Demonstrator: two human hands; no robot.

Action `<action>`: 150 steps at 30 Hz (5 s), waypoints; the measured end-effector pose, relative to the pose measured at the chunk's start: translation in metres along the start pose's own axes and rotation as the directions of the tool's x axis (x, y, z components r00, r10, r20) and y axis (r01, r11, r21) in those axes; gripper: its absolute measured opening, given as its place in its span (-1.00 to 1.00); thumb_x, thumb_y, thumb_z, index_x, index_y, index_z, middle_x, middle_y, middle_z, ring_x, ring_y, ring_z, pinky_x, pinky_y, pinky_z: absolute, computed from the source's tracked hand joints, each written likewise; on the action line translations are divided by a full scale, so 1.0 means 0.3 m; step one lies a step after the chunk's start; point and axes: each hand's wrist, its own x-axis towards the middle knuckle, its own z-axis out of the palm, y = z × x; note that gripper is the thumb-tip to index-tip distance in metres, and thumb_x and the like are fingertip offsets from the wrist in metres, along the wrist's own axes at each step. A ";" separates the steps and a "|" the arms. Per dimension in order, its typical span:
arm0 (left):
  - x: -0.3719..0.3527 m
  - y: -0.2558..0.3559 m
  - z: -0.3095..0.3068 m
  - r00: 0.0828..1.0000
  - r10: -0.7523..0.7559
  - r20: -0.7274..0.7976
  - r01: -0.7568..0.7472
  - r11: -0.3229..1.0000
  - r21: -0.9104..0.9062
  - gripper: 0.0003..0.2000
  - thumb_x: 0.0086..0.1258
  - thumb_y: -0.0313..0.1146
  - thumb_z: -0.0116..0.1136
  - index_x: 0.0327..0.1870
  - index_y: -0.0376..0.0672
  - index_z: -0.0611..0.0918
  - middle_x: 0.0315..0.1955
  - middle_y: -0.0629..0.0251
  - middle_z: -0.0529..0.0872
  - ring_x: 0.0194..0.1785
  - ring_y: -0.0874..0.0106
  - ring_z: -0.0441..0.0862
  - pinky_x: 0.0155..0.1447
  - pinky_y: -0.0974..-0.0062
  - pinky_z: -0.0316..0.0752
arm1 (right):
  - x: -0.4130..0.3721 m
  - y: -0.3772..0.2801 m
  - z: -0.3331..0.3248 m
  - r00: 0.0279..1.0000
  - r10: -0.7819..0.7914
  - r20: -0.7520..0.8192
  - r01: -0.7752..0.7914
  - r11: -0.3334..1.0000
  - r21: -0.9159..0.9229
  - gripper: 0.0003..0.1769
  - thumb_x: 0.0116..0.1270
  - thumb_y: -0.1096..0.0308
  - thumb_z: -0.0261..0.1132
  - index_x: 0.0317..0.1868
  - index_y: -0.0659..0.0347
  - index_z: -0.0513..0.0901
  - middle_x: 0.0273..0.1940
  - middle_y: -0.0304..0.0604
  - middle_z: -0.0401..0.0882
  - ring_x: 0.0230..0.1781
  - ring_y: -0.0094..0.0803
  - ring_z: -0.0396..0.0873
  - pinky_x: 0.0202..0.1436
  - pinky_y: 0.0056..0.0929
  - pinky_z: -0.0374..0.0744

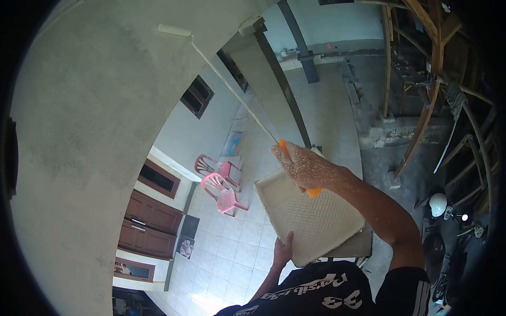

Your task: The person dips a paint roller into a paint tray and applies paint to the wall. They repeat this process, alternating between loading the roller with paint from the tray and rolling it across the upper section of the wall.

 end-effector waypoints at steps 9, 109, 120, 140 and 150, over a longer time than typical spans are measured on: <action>0.016 -0.070 0.003 1.000 0.004 -0.008 -0.004 1.000 0.031 -0.48 0.47 -0.06 0.06 0.15 -0.44 0.47 -0.06 -0.12 0.67 0.04 0.18 0.65 0.09 0.30 0.53 | -0.301 -0.157 0.330 0.948 -0.250 0.195 0.314 0.653 -0.689 -0.36 0.11 0.39 0.24 0.05 0.87 0.36 -0.12 0.55 0.49 -0.15 0.19 0.56 -0.52 -0.32 0.60; 0.054 -0.027 -0.002 0.995 -0.093 -0.029 0.093 0.995 0.021 -0.36 0.41 0.07 0.09 0.16 -0.47 0.45 -0.05 -0.22 0.66 0.06 0.03 0.64 0.13 0.23 0.50 | 0.158 -0.190 -0.183 0.939 0.344 -0.017 -0.324 0.899 0.293 -0.26 0.11 0.17 0.32 0.14 0.63 0.37 -0.13 0.22 0.55 -0.14 -0.04 0.54 -0.35 -0.34 0.59; 0.058 -0.021 0.004 0.998 -0.064 -0.015 0.063 0.997 -0.041 -0.38 0.42 0.07 0.07 0.22 -0.37 0.45 0.00 -0.20 0.64 0.14 0.00 0.59 0.19 0.19 0.47 | -0.214 -0.046 0.308 0.906 0.424 0.000 -0.377 0.804 0.461 -0.65 0.52 0.04 -0.03 0.00 0.15 0.40 -0.50 -0.26 0.48 -0.61 -0.31 0.55 -0.55 -0.26 0.59; 0.054 -0.031 0.001 0.989 -0.145 0.015 0.144 0.987 0.072 -0.37 0.43 0.07 0.06 0.22 -0.39 0.42 -0.09 -0.18 0.67 -0.06 0.11 0.71 0.06 0.23 0.56 | -0.028 -0.246 0.192 0.843 0.538 -0.027 -0.431 0.703 0.566 -0.63 0.55 -0.02 -0.07 -0.24 0.12 0.30 -0.64 -0.37 0.24 -0.76 -0.58 0.33 -0.68 -0.50 0.46; 0.027 0.039 -0.022 0.995 -0.096 -0.007 0.096 0.994 0.043 -0.39 0.40 0.03 0.13 0.15 -0.44 0.47 -0.09 -0.20 0.68 0.02 0.04 0.67 0.07 0.23 0.54 | 0.092 0.076 -0.032 0.968 0.196 0.154 -0.181 0.127 0.975 -0.64 0.39 0.10 0.23 -0.07 0.24 0.47 -0.40 -0.16 0.55 -0.41 -0.33 0.64 -0.34 -0.25 0.67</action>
